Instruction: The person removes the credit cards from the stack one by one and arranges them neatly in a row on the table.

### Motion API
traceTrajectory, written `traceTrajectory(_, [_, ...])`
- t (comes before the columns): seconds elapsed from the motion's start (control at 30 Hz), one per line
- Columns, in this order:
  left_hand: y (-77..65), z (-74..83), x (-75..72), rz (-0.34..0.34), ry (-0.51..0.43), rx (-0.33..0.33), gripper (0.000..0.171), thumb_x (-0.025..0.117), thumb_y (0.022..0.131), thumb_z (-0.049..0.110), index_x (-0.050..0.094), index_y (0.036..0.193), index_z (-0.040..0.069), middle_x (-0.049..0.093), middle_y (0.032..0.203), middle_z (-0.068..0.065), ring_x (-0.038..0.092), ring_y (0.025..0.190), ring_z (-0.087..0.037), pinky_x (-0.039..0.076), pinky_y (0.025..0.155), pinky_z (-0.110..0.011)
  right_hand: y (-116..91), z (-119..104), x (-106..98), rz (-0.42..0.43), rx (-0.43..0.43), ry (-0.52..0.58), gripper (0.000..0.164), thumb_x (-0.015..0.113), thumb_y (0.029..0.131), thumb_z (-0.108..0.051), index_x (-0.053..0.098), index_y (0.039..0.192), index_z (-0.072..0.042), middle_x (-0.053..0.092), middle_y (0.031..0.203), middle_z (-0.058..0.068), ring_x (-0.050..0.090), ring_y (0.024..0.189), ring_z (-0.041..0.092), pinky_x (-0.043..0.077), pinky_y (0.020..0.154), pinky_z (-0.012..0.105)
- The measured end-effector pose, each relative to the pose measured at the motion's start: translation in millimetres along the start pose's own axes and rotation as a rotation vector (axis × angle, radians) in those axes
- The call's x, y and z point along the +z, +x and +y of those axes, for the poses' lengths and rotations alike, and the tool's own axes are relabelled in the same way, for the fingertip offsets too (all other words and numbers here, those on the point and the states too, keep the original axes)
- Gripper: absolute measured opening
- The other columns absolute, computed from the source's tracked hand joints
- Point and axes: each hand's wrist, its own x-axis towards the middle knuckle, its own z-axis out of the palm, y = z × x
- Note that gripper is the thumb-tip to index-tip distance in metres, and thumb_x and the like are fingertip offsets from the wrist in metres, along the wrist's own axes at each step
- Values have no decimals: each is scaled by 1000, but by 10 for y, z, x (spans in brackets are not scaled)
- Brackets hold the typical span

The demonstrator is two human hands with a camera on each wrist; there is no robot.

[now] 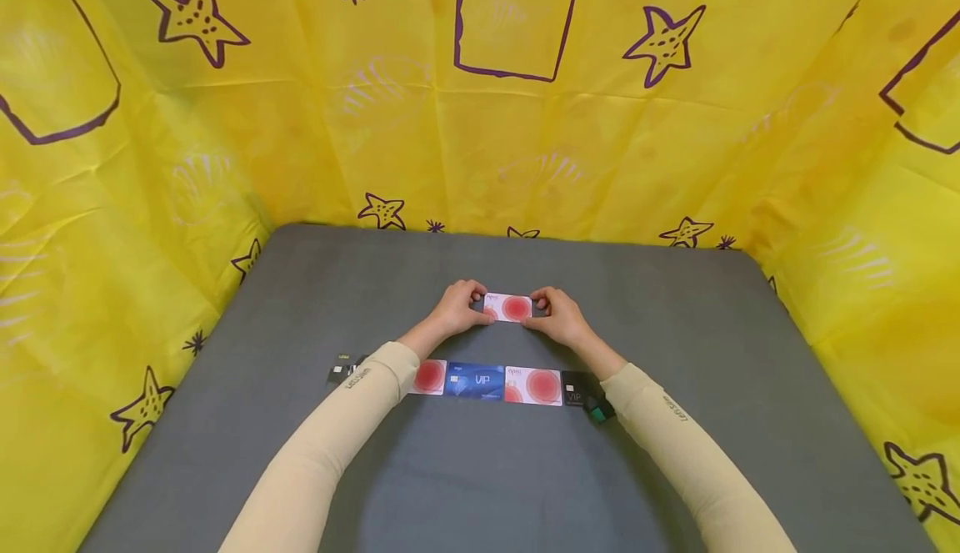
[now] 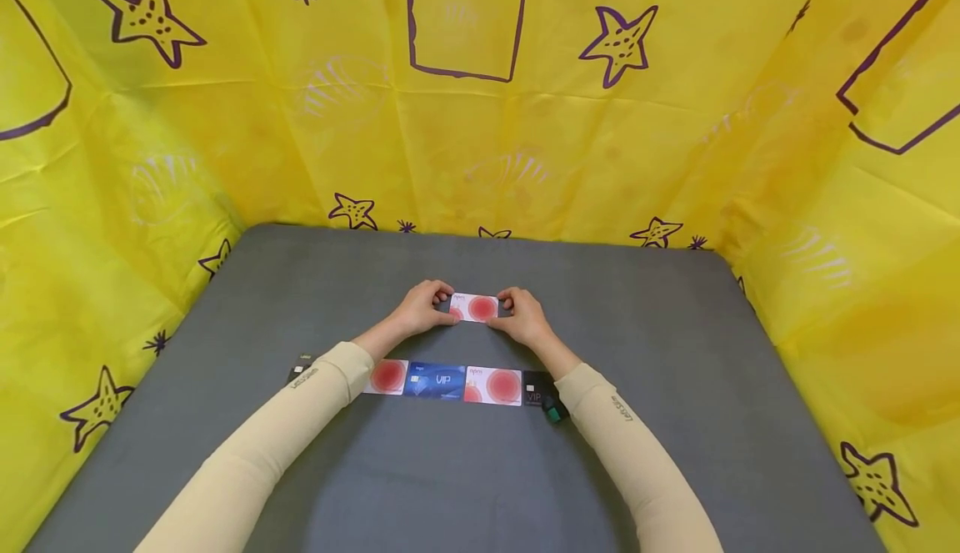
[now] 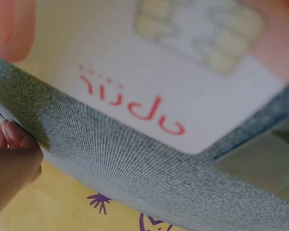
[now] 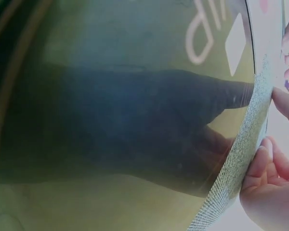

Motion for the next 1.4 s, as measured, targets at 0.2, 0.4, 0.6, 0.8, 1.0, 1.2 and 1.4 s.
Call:
traceTrajectory(0.2, [4, -4, 14, 19, -8, -6, 49, 81, 80, 17, 57, 120, 1, 54, 104, -10, 49, 100, -26, 43, 91, -36, -1, -3, 4, -4, 2, 2, 49, 81, 79, -18, 58, 118, 1, 56, 97, 11, 49, 84, 24, 40, 75, 32])
traceTrajectory(0.4, [5, -24, 44, 51, -29, 19, 49, 82, 79, 15, 56, 118, 1, 56, 100, -9, 51, 94, -24, 43, 87, -34, -13, -14, 12, 0, 11, 23, 51, 81, 79, -17, 55, 120, 0, 57, 98, 12, 49, 83, 23, 40, 74, 31])
traceTrajectory(0.6, [0, -51, 60, 67, -80, 59, 48, 82, 78, 12, 54, 116, 1, 59, 96, -9, 53, 90, -24, 45, 84, -32, -28, -28, 12, 0, 9, 43, 51, 80, 80, -15, 52, 119, -1, 58, 99, 12, 49, 80, 22, 40, 71, 30])
traceTrajectory(0.8, [-26, -40, 65, 79, -88, 66, 48, 82, 78, 10, 51, 115, 4, 59, 92, -6, 53, 83, -21, 45, 80, -28, -33, -33, 23, 1, 10, 58, 51, 80, 81, -14, 49, 120, -3, 59, 98, 12, 49, 77, 21, 40, 70, 30])
traceTrajectory(1.0, [-25, -24, 70, 61, -78, 25, 52, 81, 80, 10, 49, 120, 6, 60, 92, -8, 53, 81, -21, 45, 80, -32, -37, -39, 34, 4, 19, 67, 52, 80, 81, -14, 47, 120, -5, 59, 94, 11, 49, 74, 20, 40, 69, 30])
traceTrajectory(1.2, [-29, -25, 81, 76, -58, 38, 53, 82, 79, 12, 49, 120, 8, 61, 89, -6, 52, 76, -18, 43, 75, -30, -61, -52, 30, 19, -13, 76, 53, 80, 80, -11, 45, 119, -5, 62, 91, 12, 52, 70, 17, 41, 67, 29])
traceTrajectory(1.4, [-27, -47, 101, 96, -52, 65, 52, 82, 79, 11, 49, 119, 7, 62, 84, -5, 52, 73, -17, 43, 72, -30, -68, -54, 33, 29, -15, 87, 54, 81, 79, -9, 44, 119, -5, 63, 89, 12, 52, 70, 17, 42, 68, 29])
